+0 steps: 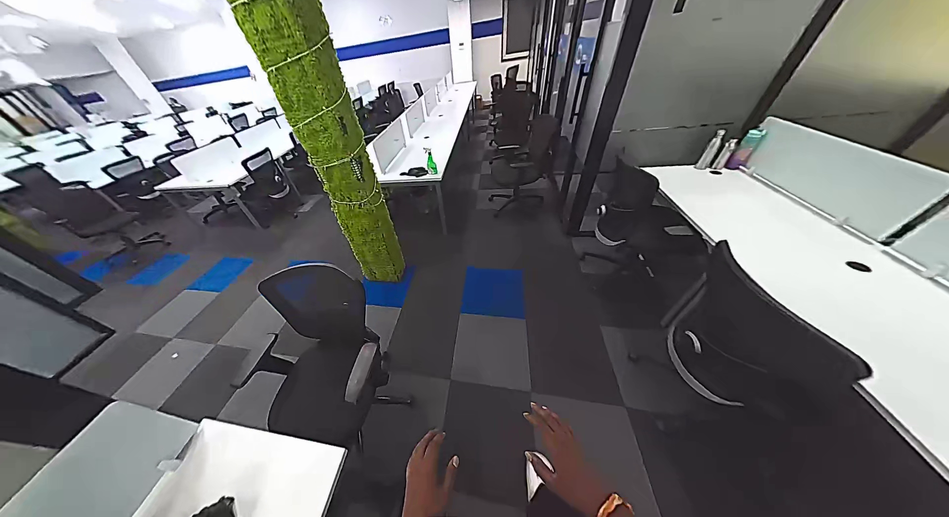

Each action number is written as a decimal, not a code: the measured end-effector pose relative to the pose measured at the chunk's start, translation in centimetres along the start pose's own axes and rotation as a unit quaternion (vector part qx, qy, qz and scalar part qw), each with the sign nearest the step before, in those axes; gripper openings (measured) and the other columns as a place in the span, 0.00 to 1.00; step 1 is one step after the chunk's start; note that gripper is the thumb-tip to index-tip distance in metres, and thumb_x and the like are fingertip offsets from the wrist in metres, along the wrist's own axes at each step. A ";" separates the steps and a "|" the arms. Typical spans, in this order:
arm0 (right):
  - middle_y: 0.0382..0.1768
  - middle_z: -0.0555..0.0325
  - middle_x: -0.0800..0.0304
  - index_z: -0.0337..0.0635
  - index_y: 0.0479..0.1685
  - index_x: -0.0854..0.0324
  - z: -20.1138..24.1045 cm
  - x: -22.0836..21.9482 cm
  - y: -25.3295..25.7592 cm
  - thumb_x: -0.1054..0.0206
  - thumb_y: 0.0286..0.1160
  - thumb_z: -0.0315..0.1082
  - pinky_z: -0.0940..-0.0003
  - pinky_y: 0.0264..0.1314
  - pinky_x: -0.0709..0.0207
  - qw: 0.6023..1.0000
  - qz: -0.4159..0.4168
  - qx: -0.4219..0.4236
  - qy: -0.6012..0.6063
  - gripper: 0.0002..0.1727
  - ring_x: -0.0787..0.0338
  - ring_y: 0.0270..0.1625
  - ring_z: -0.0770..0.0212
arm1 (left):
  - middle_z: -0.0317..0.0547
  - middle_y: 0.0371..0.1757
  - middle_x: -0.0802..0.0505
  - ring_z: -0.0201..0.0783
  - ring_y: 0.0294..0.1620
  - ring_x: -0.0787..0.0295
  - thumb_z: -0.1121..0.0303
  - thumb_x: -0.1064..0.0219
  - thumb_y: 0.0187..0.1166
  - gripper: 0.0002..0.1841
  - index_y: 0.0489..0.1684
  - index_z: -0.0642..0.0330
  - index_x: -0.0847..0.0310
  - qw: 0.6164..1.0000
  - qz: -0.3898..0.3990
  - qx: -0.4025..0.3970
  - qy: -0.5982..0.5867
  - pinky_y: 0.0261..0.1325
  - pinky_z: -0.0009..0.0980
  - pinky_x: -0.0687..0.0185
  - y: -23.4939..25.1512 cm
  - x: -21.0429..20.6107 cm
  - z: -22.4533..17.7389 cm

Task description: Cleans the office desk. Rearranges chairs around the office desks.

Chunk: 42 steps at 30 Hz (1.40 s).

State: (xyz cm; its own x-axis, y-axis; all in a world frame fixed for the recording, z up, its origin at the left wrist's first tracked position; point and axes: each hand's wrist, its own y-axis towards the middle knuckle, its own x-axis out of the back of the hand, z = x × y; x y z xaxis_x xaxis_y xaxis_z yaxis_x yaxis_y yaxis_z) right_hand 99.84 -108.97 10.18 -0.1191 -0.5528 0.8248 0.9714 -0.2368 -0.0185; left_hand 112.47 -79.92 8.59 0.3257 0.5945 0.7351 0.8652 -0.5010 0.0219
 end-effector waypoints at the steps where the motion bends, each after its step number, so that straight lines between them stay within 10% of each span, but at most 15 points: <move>1: 0.88 0.49 0.32 0.49 0.82 0.25 -1.3 -0.1 2.0 0.28 0.71 0.50 0.36 0.87 0.40 1.000 -0.001 0.011 0.004 0.37 0.36 0.91 0.43 | 0.57 0.79 0.18 0.58 0.82 0.25 0.54 0.32 0.78 0.27 0.74 0.61 0.18 1.000 0.000 0.004 0.002 0.82 0.60 0.32 1.9 -0.4 0.2; 10: 0.64 0.41 0.10 0.37 0.62 0.12 -10.8 5.3 22.1 0.28 0.74 0.30 0.51 0.77 0.20 0.996 0.018 0.056 0.064 0.18 0.12 0.70 0.45 | 0.55 0.74 0.13 0.55 0.79 0.21 0.60 0.30 0.78 0.17 0.58 0.61 0.10 0.999 0.008 0.036 -0.010 0.82 0.56 0.30 19.8 -4.4 -0.9; 15: 0.42 0.49 0.05 0.37 0.40 0.07 -11.8 8.9 33.6 0.28 0.70 0.25 0.59 0.56 0.10 0.984 -0.048 0.135 0.105 0.06 0.04 0.46 0.54 | 0.52 0.39 0.06 0.46 0.43 0.08 0.68 0.27 0.74 0.08 0.38 0.66 0.09 0.997 -0.040 0.065 -0.029 0.54 0.45 0.12 28.9 -2.9 -3.8; 32: 0.46 0.56 0.04 0.42 0.48 0.07 -8.6 8.4 70.6 0.35 0.81 0.30 0.64 0.54 0.10 0.970 0.002 0.183 0.159 0.09 0.04 0.46 0.63 | 0.51 0.35 0.05 0.42 0.32 0.06 0.67 0.38 0.86 0.13 0.52 0.67 0.11 0.968 -0.034 0.193 -0.156 0.46 0.44 0.08 60.5 2.4 5.8; 42: 0.34 0.51 0.05 0.40 0.46 0.08 -9.4 11.8 86.4 0.40 0.85 0.40 0.52 0.44 0.12 0.986 -0.066 0.088 0.127 0.16 0.06 0.36 0.55 | 0.52 0.29 0.10 0.47 0.32 0.11 0.51 0.41 0.88 0.23 0.42 0.65 0.11 0.995 0.061 0.076 -0.030 0.45 0.49 0.15 84.9 7.5 5.8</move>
State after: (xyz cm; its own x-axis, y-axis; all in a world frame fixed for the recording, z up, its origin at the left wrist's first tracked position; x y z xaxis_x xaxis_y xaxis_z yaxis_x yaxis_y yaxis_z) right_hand 180.47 -143.49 13.04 -0.2733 -0.7133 0.6453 0.9618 -0.1902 0.1970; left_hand 190.52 -114.36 12.01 0.4502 0.5741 0.6839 0.8641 -0.4732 -0.1716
